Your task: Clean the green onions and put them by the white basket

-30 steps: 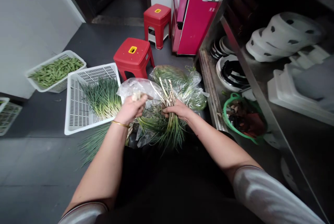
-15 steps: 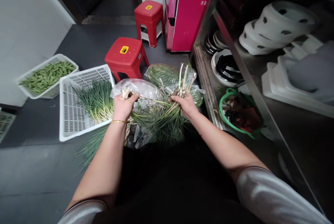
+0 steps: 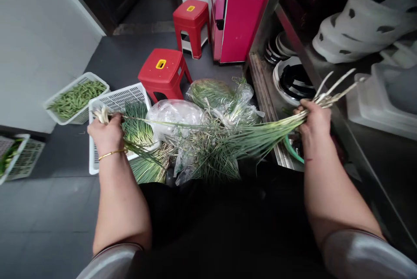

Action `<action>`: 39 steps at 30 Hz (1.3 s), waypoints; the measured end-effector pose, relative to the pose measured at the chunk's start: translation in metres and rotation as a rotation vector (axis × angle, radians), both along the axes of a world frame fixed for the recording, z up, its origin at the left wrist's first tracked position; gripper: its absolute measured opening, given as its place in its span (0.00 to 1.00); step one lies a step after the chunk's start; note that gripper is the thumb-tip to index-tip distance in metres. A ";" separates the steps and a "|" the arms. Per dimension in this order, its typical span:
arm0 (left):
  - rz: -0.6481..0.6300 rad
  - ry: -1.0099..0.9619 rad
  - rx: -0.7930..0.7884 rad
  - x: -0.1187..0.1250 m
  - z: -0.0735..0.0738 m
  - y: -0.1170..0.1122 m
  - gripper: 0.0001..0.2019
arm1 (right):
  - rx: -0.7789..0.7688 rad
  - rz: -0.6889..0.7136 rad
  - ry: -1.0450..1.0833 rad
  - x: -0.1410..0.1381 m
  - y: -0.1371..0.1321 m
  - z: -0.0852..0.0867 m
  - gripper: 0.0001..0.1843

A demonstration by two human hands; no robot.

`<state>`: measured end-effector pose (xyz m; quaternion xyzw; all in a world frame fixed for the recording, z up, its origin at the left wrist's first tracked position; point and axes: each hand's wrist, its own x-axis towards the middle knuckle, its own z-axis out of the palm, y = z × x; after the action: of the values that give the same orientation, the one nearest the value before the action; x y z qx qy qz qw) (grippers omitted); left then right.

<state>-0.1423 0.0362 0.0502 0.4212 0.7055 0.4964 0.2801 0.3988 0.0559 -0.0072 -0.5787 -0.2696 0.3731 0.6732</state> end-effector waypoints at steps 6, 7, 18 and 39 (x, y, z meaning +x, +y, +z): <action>-0.269 -0.375 -0.067 0.043 0.015 -0.006 0.10 | -0.301 0.497 -0.219 -0.104 -0.020 0.007 0.11; -0.344 -0.425 -0.079 0.052 0.014 -0.005 0.11 | -0.297 0.618 -0.208 -0.131 -0.024 0.010 0.12; -0.613 -0.662 -0.155 0.098 0.004 -0.011 0.14 | -0.224 1.121 0.008 -0.248 -0.047 0.005 0.15; -0.761 0.001 -0.193 0.122 -0.021 -0.020 0.12 | -0.237 0.815 0.003 -0.238 -0.039 0.010 0.16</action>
<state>-0.0204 0.0166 0.0293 0.6247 0.5426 0.2882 0.4819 0.1605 0.0169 0.0025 -0.4977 -0.4304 0.6381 0.3998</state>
